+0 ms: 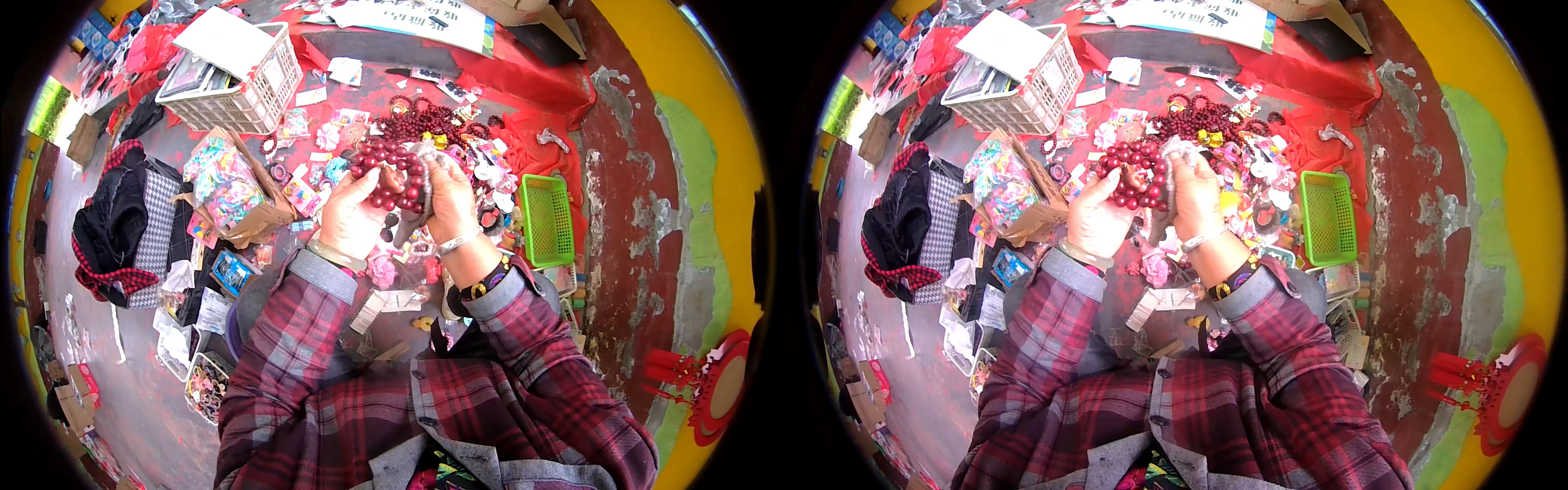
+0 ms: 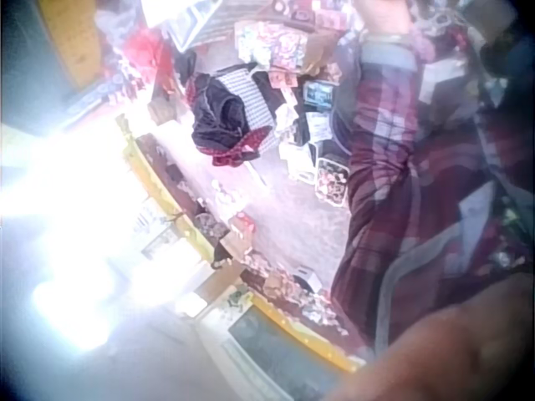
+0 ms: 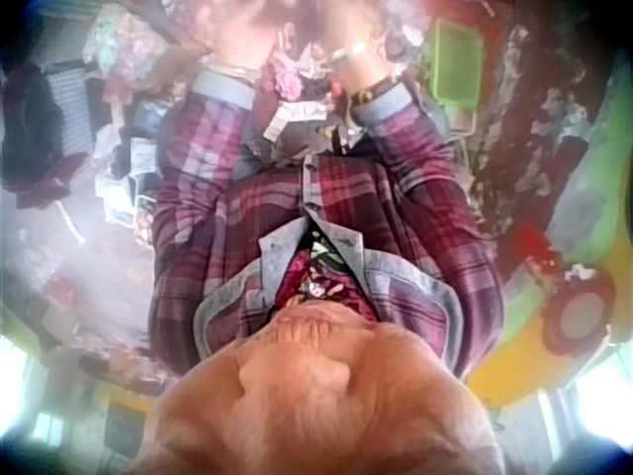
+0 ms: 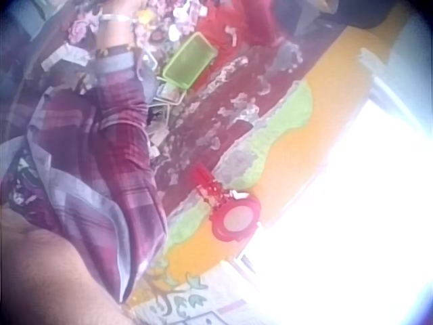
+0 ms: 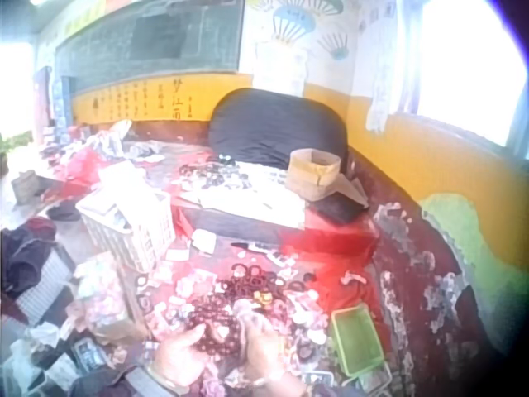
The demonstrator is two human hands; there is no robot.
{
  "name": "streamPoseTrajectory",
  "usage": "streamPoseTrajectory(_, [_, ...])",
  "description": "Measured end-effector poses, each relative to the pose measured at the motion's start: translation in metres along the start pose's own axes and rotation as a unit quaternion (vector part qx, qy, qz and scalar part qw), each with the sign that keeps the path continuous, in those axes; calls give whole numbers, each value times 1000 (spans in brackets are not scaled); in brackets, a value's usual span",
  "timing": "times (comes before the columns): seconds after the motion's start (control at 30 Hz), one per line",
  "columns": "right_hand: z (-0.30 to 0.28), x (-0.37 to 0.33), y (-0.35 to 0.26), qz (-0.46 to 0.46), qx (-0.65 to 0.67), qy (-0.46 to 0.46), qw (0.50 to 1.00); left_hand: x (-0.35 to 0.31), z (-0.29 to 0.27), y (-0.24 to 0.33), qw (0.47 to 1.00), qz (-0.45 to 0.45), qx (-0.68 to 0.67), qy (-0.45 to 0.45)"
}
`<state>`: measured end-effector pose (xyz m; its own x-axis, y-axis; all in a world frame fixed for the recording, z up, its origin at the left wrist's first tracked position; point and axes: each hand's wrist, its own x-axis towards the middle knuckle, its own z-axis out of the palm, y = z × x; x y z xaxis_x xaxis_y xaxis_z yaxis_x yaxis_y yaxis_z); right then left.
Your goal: The person sits on the floor and sorts through various small items, including hair accessories and beaded bracelets. They pick up items, wipe some with a cloth, and place them into baskets or plastic bags.
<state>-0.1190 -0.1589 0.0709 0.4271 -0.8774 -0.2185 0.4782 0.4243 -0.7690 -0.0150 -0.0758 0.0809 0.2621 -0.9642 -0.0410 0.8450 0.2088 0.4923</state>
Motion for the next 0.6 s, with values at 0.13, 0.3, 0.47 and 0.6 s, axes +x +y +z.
streamPoseTrajectory(0.13, [2, 1, -8, 14, -4, 47, 999, -3, 4, 1, 999, -28, 18, -27])
streamPoseTrajectory(0.3, [0, 7, -6, 90, 12, 36, 995, -3, -2, -1, 999, -33, 21, -19])
streamPoseTrajectory(0.47, [-12, 19, -26, 67, 52, 141, 986, -2, 3, 9, 999, -5, -27, 23])
streamPoseTrajectory(0.6, [-6, 8, -43, -64, 32, -7, 997, 2, -11, 13, 998, 5, -55, 42])
